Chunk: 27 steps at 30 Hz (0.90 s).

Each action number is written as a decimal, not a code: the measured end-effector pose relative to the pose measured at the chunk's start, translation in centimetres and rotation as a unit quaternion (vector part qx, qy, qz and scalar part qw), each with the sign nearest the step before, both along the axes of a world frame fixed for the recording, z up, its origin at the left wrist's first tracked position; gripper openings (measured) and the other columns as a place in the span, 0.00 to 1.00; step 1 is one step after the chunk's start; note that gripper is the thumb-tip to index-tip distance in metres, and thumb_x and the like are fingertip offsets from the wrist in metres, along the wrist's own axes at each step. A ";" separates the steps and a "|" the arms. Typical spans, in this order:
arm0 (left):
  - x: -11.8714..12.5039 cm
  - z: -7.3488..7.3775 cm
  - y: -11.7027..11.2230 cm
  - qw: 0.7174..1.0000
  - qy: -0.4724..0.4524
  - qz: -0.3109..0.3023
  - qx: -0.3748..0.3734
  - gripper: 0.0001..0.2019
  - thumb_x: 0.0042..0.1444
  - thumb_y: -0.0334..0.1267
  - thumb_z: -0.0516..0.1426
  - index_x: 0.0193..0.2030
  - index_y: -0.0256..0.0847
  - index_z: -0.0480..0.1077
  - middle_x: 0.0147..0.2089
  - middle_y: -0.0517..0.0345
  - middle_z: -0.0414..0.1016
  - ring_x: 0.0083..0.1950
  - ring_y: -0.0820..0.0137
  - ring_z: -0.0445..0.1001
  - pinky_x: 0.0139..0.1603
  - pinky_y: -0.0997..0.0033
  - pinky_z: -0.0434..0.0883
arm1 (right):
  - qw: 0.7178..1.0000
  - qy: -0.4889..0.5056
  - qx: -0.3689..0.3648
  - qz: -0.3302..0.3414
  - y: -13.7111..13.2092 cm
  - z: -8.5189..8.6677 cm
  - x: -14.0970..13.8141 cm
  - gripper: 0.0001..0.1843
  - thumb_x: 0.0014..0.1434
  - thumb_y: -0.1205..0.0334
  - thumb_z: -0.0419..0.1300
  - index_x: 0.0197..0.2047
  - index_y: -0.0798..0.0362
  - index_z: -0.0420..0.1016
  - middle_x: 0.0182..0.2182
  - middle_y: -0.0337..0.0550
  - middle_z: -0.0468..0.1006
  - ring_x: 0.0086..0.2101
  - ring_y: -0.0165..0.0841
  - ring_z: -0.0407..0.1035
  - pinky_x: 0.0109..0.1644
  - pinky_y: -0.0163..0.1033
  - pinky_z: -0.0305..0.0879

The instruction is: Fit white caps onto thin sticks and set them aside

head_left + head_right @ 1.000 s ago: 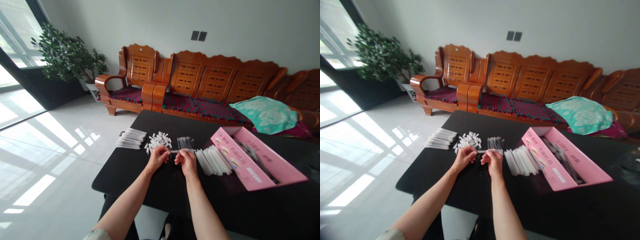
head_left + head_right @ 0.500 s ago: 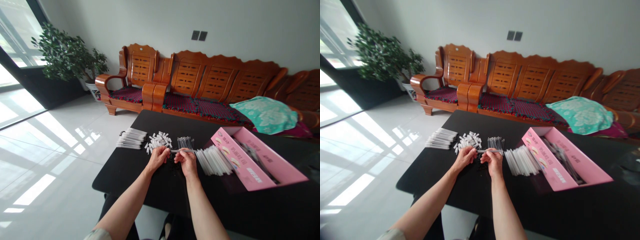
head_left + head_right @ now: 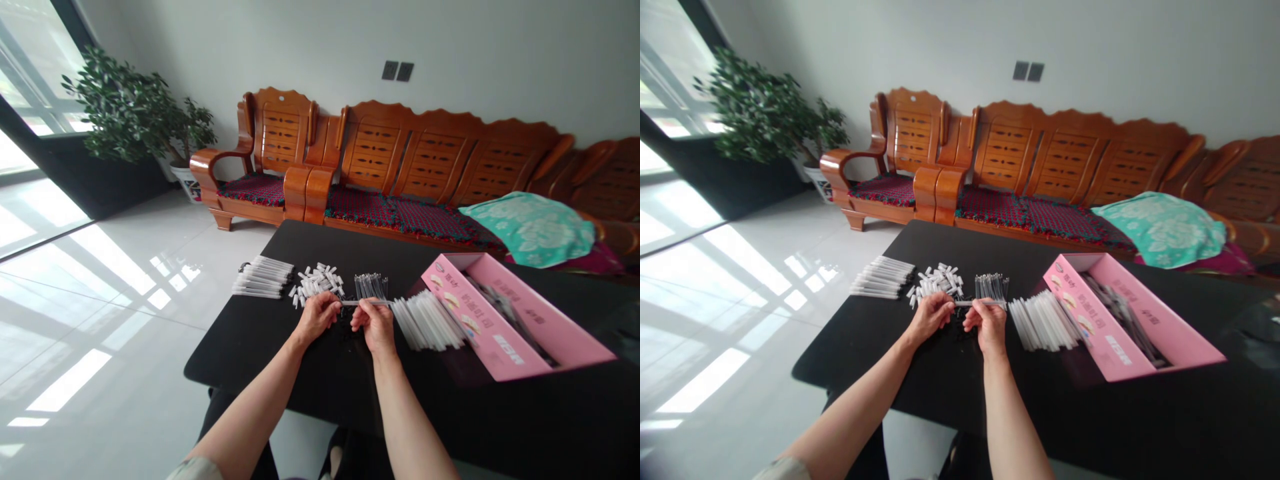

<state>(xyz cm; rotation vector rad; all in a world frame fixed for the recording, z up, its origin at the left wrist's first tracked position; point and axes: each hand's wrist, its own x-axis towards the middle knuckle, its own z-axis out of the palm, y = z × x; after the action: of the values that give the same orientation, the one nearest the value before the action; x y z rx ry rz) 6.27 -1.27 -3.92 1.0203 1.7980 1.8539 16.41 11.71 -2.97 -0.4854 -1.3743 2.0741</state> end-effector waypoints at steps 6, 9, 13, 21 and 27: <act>0.3 0.2 -0.1 0.998 0.056 0.019 -0.025 0.14 0.62 0.47 0.55 0.34 0.37 0.70 0.20 0.62 0.69 0.17 0.79 0.64 0.19 0.81 0.60 | 0.999 0.024 0.031 -0.022 -0.2 0.1 -0.1 0.16 0.55 0.55 0.65 0.22 0.53 0.68 0.11 0.32 0.67 0.09 0.25 0.58 0.09 0.29 0.53; 0.4 0.3 0.0 0.998 0.053 0.027 -0.023 0.13 0.61 0.46 0.55 0.35 0.37 0.71 0.21 0.62 0.70 0.17 0.78 0.64 0.19 0.81 0.60 | 0.998 0.015 0.043 -0.032 -0.2 0.1 -0.1 0.18 0.55 0.53 0.65 0.19 0.52 0.67 0.09 0.32 0.65 0.08 0.24 0.56 0.09 0.29 0.49; 0.4 0.3 0.0 0.999 0.028 0.023 -0.009 0.15 0.60 0.49 0.56 0.36 0.37 0.71 0.21 0.61 0.70 0.18 0.77 0.66 0.20 0.80 0.62 | 0.998 0.007 0.043 -0.035 -0.2 0.2 0.0 0.18 0.54 0.52 0.65 0.20 0.52 0.68 0.09 0.31 0.64 0.08 0.24 0.56 0.09 0.29 0.48; 0.0 0.2 0.0 0.999 -0.040 0.034 0.000 0.23 0.63 0.55 0.51 0.32 0.35 0.72 0.23 0.58 0.71 0.17 0.79 0.63 0.15 0.81 0.56 | 0.999 0.018 0.035 -0.028 -0.2 0.0 -0.1 0.15 0.55 0.53 0.65 0.25 0.54 0.72 0.14 0.35 0.71 0.11 0.27 0.62 0.11 0.31 0.58; -0.1 0.2 0.1 0.998 -0.059 0.020 0.004 0.22 0.60 0.55 0.55 0.29 0.34 0.69 0.23 0.59 0.69 0.17 0.80 0.62 0.16 0.81 0.55 | 0.999 0.016 0.048 -0.004 -0.4 0.1 -0.2 0.14 0.54 0.53 0.65 0.26 0.55 0.74 0.16 0.37 0.74 0.12 0.28 0.65 0.13 0.32 0.61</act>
<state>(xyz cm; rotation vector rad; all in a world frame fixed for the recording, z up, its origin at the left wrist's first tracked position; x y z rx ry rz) 6.13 -1.21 -3.72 0.8645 1.7557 1.9041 16.24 11.35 -2.89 -0.4164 -1.4429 1.9906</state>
